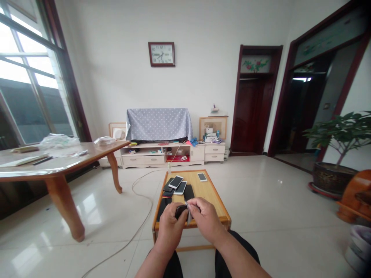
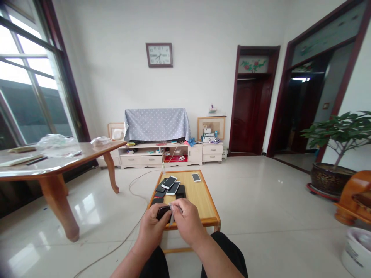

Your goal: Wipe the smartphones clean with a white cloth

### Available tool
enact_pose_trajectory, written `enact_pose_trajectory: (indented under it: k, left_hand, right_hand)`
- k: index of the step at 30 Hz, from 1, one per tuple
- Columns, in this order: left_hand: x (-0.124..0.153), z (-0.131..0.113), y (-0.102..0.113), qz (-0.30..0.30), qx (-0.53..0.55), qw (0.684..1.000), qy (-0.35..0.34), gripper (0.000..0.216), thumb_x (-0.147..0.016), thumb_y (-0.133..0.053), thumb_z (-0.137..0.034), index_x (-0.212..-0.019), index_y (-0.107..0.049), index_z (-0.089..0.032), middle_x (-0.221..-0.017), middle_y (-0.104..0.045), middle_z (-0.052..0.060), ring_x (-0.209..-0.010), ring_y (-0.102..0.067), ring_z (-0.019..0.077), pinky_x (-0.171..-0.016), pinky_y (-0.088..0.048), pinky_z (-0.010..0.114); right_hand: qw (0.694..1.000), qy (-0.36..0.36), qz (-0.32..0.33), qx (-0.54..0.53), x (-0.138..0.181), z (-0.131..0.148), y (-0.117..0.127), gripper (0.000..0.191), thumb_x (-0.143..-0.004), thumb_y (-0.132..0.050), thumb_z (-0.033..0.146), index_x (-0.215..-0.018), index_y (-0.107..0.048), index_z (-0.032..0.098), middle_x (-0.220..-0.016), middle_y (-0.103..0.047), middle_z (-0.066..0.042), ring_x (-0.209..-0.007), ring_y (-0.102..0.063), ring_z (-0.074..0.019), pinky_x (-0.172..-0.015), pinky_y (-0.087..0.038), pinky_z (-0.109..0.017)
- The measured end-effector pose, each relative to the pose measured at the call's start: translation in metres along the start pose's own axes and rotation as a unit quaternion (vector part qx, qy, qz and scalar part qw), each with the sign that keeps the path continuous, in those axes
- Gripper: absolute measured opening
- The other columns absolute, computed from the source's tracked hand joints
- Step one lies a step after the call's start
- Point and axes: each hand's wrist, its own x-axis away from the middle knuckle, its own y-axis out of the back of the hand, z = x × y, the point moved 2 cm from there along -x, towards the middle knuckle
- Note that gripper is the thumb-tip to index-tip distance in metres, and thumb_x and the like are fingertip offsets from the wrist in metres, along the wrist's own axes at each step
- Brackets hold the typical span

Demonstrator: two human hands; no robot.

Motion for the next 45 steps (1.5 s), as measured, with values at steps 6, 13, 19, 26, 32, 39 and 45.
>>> enact_pose_trajectory:
  k: [6, 13, 19, 26, 32, 39, 45]
  left_hand:
    - [0.005, -0.005, -0.001, 0.022, -0.034, 0.999, -0.011, 0.014, -0.092, -0.057, -0.032, -0.091, -0.064, -0.020, -0.083, -0.066, 0.002, -0.080, -0.063, 0.0181, -0.071, -0.045, 0.027]
    - [0.007, -0.005, 0.003, -0.003, 0.003, 1.000, 0.031, 0.018, -0.087, -0.065, -0.038, -0.089, -0.059, -0.021, -0.080, -0.065, -0.001, -0.076, -0.060, 0.0167, -0.070, -0.043, 0.026]
    - [0.009, -0.007, 0.002, 0.009, 0.019, 0.999, 0.028, 0.016, -0.088, -0.060, -0.035, -0.080, -0.057, -0.021, -0.072, -0.058, -0.003, -0.069, -0.054, 0.0143, -0.065, -0.040, 0.024]
    - [0.004, -0.004, 0.017, -0.023, 0.166, 0.978, 0.127, 0.031, -0.077, -0.076, -0.046, -0.087, -0.061, -0.020, -0.073, -0.065, -0.002, -0.068, -0.058, 0.0145, -0.064, -0.046, 0.024]
    - [-0.003, -0.006, 0.021, -0.009, 0.326, 0.924, 0.200, 0.039, -0.071, -0.082, -0.045, -0.088, -0.060, -0.017, -0.075, -0.068, -0.001, -0.068, -0.060, 0.0140, -0.065, -0.049, 0.025]
    - [-0.013, -0.009, 0.021, -0.002, 0.376, 0.902, 0.212, 0.039, -0.074, -0.082, -0.043, -0.097, -0.065, -0.016, -0.087, -0.072, 0.004, -0.079, -0.065, 0.0167, -0.074, -0.049, 0.027]
    - [-0.013, -0.021, 0.012, -0.007, 0.511, 0.837, 0.196, 0.044, -0.076, -0.083, -0.037, -0.113, -0.067, -0.020, -0.114, -0.072, 0.007, -0.100, -0.065, 0.0180, -0.090, -0.048, 0.029]
  right_hand:
    - [0.998, 0.027, 0.052, 0.004, 0.001, 0.031, 0.000, 0.020, -0.096, -0.055, 0.028, -0.097, -0.075, 0.024, -0.091, -0.073, -0.002, -0.085, -0.068, -0.0175, -0.078, -0.051, -0.027]
    - [0.999, -0.015, 0.039, 0.018, 0.001, 0.015, 0.006, 0.018, -0.094, -0.057, 0.028, -0.095, -0.074, 0.022, -0.087, -0.073, -0.002, -0.081, -0.067, -0.0178, -0.074, -0.051, -0.027]
    - [0.998, 0.018, 0.061, 0.011, 0.004, 0.028, -0.002, 0.016, -0.094, -0.058, 0.025, -0.095, -0.073, 0.023, -0.086, -0.072, -0.001, -0.081, -0.066, -0.0160, -0.074, -0.049, -0.026]
    - [0.998, 0.002, -0.002, 0.070, -0.001, 0.000, 0.011, 0.016, -0.093, -0.061, 0.029, -0.093, -0.075, 0.024, -0.090, -0.070, -0.004, -0.085, -0.066, -0.0195, -0.077, -0.050, -0.030]
    - [0.996, 0.010, 0.011, 0.086, 0.001, -0.002, 0.015, 0.016, -0.093, -0.060, 0.032, -0.095, -0.074, 0.026, -0.092, -0.072, -0.003, -0.090, -0.066, -0.0214, -0.081, -0.050, -0.032]
    - [0.996, -0.074, -0.010, -0.042, 0.007, -0.003, 0.005, 0.027, -0.092, -0.060, 0.044, -0.103, -0.068, 0.021, -0.085, -0.070, -0.002, -0.075, -0.063, -0.0188, -0.068, -0.050, -0.028]
    - [0.972, -0.153, -0.107, -0.144, 0.011, -0.018, 0.000, 0.039, -0.091, -0.061, 0.055, -0.109, -0.064, 0.019, -0.085, -0.069, -0.003, -0.075, -0.063, -0.0194, -0.067, -0.051, -0.029]
